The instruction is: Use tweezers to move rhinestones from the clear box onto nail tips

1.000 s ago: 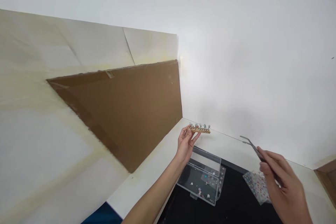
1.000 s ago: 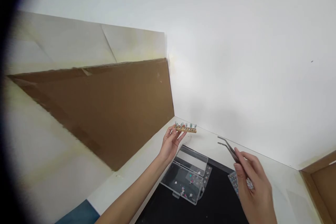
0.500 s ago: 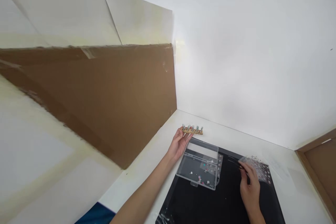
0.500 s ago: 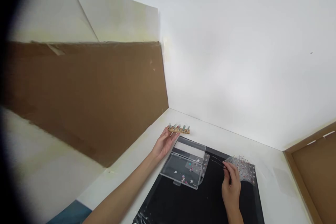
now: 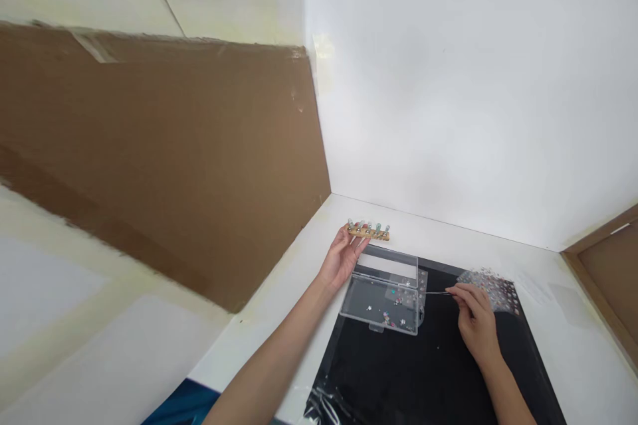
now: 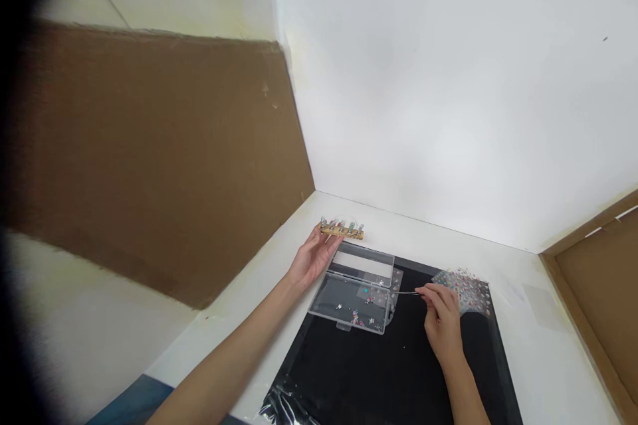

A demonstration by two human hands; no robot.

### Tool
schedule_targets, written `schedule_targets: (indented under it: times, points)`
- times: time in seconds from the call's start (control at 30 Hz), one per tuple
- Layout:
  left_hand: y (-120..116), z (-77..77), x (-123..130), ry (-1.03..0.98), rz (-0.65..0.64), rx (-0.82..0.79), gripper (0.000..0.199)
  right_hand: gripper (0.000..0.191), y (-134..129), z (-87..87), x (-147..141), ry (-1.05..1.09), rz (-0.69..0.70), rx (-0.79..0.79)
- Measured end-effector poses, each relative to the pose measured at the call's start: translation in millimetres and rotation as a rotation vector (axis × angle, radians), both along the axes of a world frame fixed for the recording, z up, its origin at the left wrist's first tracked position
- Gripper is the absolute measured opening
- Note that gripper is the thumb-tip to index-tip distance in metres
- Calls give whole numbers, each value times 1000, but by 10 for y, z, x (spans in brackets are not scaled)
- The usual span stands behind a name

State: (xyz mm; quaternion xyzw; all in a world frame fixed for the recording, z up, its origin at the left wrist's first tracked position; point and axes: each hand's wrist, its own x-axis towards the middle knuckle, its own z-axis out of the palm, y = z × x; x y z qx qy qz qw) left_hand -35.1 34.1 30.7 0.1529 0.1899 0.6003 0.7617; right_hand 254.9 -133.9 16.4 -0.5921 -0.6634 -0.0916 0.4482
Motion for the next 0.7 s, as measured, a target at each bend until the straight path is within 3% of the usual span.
schedule_targets:
  times: [0.3,0.7]
  points:
    - [121,-101,-69,29,-31,4,15,31,-8,-9,-49,-56,56,-25]
    - [188,-132,-68,-44,33,-47,8,31,13,-49,-11,-114,51,-3]
